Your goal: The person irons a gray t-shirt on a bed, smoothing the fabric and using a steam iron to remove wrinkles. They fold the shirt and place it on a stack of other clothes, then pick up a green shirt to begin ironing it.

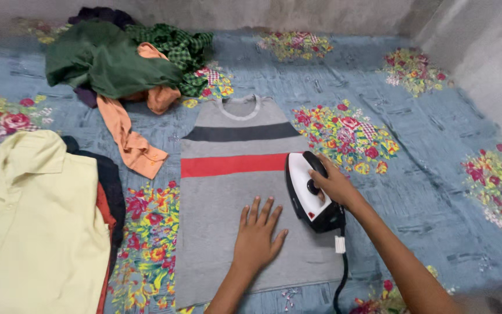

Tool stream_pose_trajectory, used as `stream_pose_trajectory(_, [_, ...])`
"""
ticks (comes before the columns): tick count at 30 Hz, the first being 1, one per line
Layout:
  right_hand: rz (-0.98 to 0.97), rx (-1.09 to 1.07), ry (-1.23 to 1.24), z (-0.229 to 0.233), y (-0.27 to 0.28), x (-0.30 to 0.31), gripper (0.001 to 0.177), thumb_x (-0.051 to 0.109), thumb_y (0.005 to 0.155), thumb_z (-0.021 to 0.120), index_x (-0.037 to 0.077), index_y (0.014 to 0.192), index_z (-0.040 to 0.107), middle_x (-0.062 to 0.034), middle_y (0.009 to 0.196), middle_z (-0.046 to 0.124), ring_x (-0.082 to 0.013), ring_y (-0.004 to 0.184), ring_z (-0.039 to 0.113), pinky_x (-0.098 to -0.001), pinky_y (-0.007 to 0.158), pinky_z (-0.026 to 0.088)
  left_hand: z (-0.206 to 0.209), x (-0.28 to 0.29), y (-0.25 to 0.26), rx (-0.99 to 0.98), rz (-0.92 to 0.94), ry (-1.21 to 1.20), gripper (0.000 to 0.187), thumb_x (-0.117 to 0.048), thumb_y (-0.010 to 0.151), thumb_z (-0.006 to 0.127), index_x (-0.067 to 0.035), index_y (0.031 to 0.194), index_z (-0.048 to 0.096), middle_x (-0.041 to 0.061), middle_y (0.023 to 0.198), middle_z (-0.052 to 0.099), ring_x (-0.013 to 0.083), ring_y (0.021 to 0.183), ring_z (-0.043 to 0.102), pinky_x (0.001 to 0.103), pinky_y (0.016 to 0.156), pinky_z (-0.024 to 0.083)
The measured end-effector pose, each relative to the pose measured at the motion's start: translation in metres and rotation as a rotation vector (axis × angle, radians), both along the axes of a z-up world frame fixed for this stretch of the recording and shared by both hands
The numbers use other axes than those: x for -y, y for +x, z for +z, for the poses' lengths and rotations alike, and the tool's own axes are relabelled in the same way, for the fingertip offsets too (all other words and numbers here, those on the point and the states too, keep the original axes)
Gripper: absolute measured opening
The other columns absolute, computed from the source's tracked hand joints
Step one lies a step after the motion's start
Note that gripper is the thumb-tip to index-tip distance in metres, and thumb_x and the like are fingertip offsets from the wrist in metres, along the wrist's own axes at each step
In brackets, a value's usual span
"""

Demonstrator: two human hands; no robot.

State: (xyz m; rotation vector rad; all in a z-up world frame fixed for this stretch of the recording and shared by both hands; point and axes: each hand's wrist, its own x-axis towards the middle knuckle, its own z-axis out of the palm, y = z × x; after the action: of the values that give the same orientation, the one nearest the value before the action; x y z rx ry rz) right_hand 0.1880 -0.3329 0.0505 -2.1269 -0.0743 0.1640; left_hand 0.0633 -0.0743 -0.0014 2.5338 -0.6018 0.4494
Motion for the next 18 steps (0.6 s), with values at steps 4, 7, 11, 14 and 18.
stream_pose_trajectory(4, [0.01,-0.004,-0.04,-0.005,0.056,-0.007,0.062,0.025,0.098,0.06,0.007,0.153,0.039,-0.0099,0.078,0.062,-0.0143,0.051,0.059,-0.0322,0.047,0.048,0.004,-0.004,0.0,-0.035,-0.038,0.006,0.061,-0.046,0.092,0.061,-0.013,0.143,0.053,0.015,0.156,0.042,0.041,0.145,0.032,0.06,0.115,0.022])
stream_pose_trajectory(7, [0.033,-0.019,-0.088,-0.002,0.076,-0.012,0.06,0.026,0.098,0.058,0.008,0.152,0.039,-0.0106,0.076,0.064,-0.0166,0.049,0.06,-0.0337,0.047,0.049,0.005,-0.014,0.021,-0.085,-0.091,-0.113,0.061,-0.04,0.093,0.061,-0.012,0.146,0.051,0.018,0.157,0.042,0.0381,0.14,0.042,0.056,0.112,0.033])
stream_pose_trajectory(11, [0.045,-0.016,-0.104,-0.002,0.092,-0.014,0.061,0.028,0.098,0.06,0.009,0.152,0.039,-0.0079,0.079,0.066,-0.014,0.05,0.061,-0.0328,0.048,0.052,0.002,-0.038,0.09,0.008,-0.037,-0.16,0.063,-0.037,0.095,0.061,-0.008,0.149,0.047,0.023,0.155,0.044,0.0388,0.136,0.048,0.054,0.112,0.038])
stream_pose_trajectory(14, [0.07,-0.042,-0.111,-0.004,0.108,-0.017,0.062,0.027,0.097,0.059,0.009,0.153,0.04,-0.0114,0.076,0.063,-0.0168,0.048,0.06,-0.0347,0.048,0.051,-0.006,-0.061,0.146,0.078,0.102,0.051,0.064,-0.044,0.095,0.059,-0.01,0.148,0.047,0.019,0.154,0.044,0.0397,0.141,0.041,0.058,0.113,0.031])
stream_pose_trajectory(18, [0.046,0.004,-0.078,-0.011,0.14,-0.029,0.064,0.026,0.096,0.061,0.009,0.153,0.039,-0.0103,0.075,0.064,-0.0167,0.047,0.06,-0.0346,0.046,0.05,-0.021,-0.095,0.181,0.067,0.235,0.228,0.065,-0.051,0.095,0.054,-0.015,0.148,0.047,0.014,0.156,0.041,0.0397,0.147,0.032,0.061,0.114,0.024])
